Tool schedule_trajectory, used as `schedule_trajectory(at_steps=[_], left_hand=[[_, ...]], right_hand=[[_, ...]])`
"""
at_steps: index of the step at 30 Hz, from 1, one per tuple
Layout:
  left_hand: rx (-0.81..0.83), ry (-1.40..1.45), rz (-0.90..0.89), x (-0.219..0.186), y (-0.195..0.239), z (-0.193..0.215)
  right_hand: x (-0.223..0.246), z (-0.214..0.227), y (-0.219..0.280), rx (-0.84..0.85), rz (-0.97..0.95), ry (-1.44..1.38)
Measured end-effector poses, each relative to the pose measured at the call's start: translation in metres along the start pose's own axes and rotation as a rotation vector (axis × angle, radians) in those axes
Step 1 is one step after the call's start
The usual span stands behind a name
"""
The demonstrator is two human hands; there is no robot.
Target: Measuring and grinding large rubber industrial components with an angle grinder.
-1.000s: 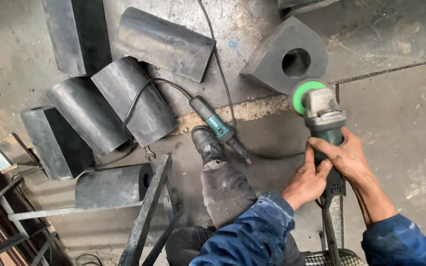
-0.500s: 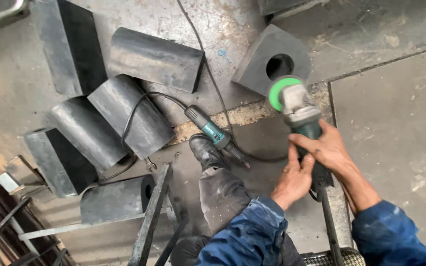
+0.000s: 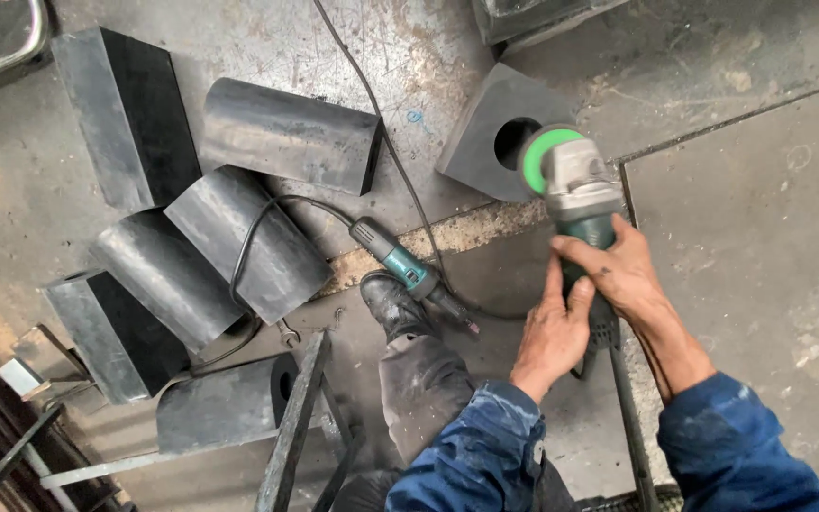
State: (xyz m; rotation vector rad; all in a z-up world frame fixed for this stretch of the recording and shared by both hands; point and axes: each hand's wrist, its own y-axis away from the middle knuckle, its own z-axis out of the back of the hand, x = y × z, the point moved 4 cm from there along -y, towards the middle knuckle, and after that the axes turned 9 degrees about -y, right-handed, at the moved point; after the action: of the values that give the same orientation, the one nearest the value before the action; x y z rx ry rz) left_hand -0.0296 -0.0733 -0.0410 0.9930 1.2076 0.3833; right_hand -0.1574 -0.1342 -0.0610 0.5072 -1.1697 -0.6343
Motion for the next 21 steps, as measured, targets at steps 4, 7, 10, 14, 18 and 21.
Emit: schedule_trajectory(at_steps=[4, 7, 10, 14, 18, 21], left_hand=[[-0.056, 0.038, -0.116, 0.005, -0.012, -0.014], [-0.077, 0.034, 0.017, -0.016, 0.000, 0.011], [-0.281, 0.121, -0.107, -0.012, -0.014, 0.026], [-0.340, 0.170, -0.147, -0.002, -0.027, 0.033], [-0.228, 0.095, -0.101, -0.020, -0.012, 0.029], [-0.131, 0.040, -0.061, -0.010, -0.006, 0.013]], right_hand=[[-0.004, 0.010, -0.005, -0.043, -0.015, -0.001], [0.018, -0.007, -0.009, -0.028, 0.002, 0.036], [0.040, -0.031, -0.027, 0.001, 0.075, 0.017], [0.061, -0.043, -0.027, 0.046, 0.050, 0.018], [0.044, -0.022, -0.016, -0.008, 0.033, -0.054], [0.020, -0.007, -0.006, -0.080, -0.089, -0.073]])
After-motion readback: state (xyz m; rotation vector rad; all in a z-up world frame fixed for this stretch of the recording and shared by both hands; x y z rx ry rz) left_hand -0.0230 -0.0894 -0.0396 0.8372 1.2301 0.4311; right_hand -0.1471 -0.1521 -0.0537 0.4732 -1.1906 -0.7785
